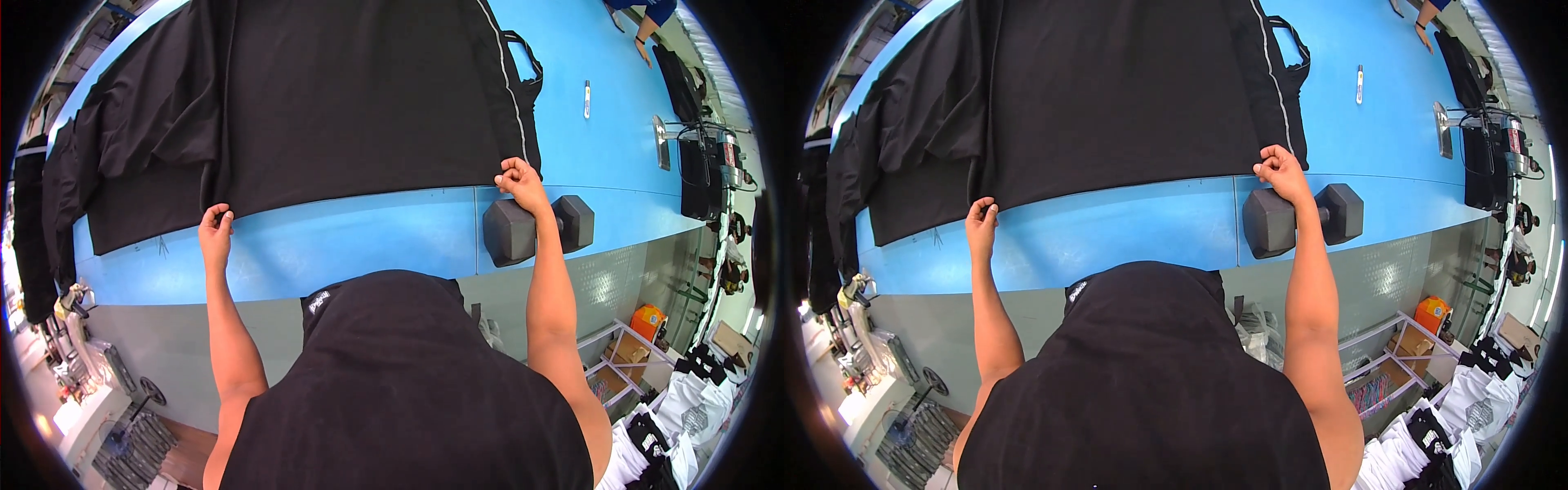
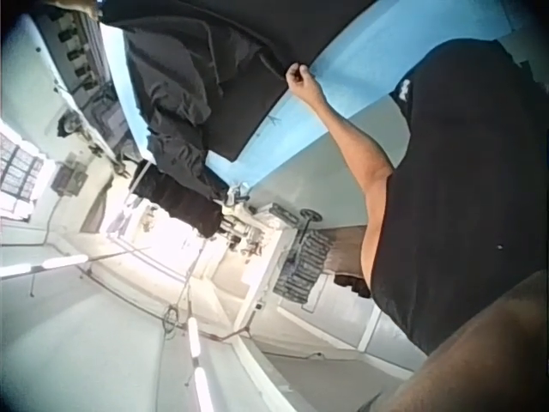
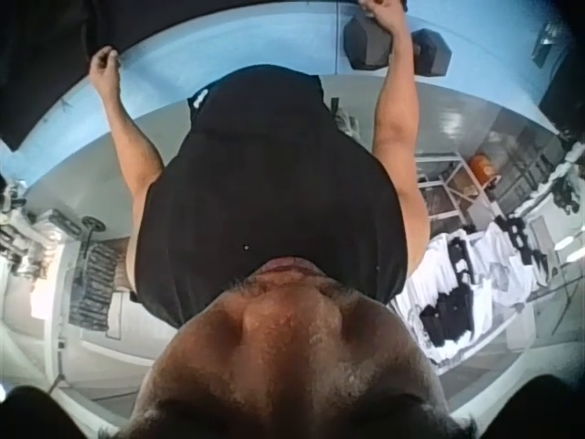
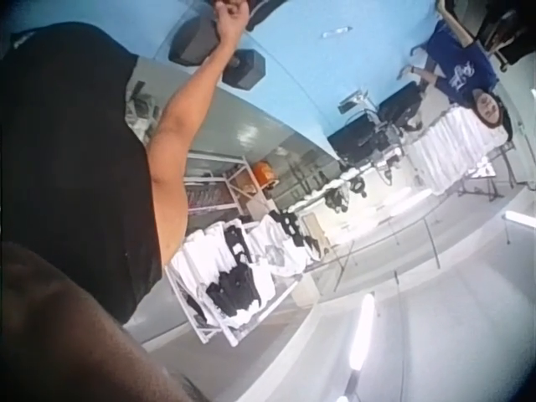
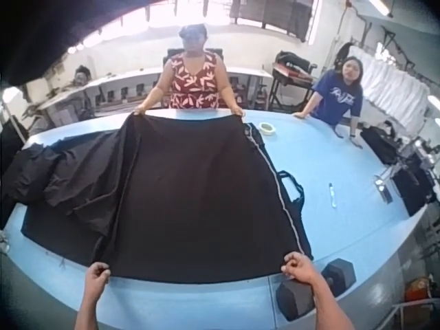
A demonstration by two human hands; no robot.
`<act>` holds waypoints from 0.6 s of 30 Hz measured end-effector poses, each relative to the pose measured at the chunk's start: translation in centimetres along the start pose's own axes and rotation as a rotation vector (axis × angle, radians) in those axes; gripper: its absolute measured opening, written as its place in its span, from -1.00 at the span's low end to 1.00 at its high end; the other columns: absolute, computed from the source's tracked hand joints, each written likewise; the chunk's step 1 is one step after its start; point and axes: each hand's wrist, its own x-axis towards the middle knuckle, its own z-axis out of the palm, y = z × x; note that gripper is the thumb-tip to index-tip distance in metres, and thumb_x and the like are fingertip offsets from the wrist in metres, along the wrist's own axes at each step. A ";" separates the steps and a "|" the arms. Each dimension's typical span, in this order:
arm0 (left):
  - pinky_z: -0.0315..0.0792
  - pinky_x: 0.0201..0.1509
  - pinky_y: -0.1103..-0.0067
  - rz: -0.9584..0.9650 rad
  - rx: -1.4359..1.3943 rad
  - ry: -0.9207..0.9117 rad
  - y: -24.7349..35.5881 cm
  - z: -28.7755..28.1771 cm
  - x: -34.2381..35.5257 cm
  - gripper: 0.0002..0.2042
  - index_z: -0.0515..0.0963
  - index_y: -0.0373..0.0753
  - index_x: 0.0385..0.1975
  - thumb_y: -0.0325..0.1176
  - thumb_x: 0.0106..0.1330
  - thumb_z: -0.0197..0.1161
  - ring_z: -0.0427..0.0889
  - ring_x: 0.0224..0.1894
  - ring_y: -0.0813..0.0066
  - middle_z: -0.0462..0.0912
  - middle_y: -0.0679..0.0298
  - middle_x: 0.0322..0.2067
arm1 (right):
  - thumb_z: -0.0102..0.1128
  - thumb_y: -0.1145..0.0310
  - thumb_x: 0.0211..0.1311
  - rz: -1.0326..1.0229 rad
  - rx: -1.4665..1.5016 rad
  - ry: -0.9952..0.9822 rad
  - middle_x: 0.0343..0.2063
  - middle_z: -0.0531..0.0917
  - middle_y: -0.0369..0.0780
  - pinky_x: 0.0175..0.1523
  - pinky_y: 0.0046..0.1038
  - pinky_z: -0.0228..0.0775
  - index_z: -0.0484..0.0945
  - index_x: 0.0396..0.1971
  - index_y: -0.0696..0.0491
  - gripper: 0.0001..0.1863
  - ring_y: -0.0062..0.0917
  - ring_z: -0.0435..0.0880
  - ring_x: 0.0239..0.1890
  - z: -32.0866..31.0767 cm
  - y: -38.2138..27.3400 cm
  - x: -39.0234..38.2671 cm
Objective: Cutting a large piece of black fabric using an electric fabric cutter along a marked line.
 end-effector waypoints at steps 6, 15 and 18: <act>0.32 -0.45 0.72 0.031 0.098 0.050 -0.7 0.3 0.3 -0.84 0.60 -0.29 -0.14 -0.43 0.34 0.31 0.40 -0.52 0.74 0.55 0.45 -0.48 | 0.35 0.51 0.19 0.003 -0.103 -0.016 -0.56 0.61 -0.32 -0.32 -0.57 0.42 0.44 -0.16 0.13 -0.71 -0.68 0.57 -0.49 0.1 -0.6 0.1; 0.39 -0.32 0.67 0.120 0.259 0.097 0.3 1.2 0.1 -0.84 0.63 -0.32 -0.18 -0.45 0.28 0.34 0.43 -0.45 0.70 0.60 0.41 -0.46 | 0.31 -0.04 0.22 -0.407 -0.827 0.395 0.15 0.54 -0.02 0.26 -0.18 0.32 0.43 0.25 0.05 -0.31 -0.12 0.47 0.24 4.6 -7.0 0.4; 0.40 -0.31 0.67 0.138 0.268 0.106 0.6 0.7 0.0 -0.84 0.63 -0.32 -0.19 -0.45 0.27 0.34 0.43 -0.45 0.69 0.60 0.40 -0.46 | 0.02 -0.26 0.35 -0.492 -0.928 0.520 0.40 0.27 -0.07 0.42 0.23 -0.09 0.33 0.37 -0.12 -0.27 -0.05 0.16 0.46 12.6 -9.4 2.2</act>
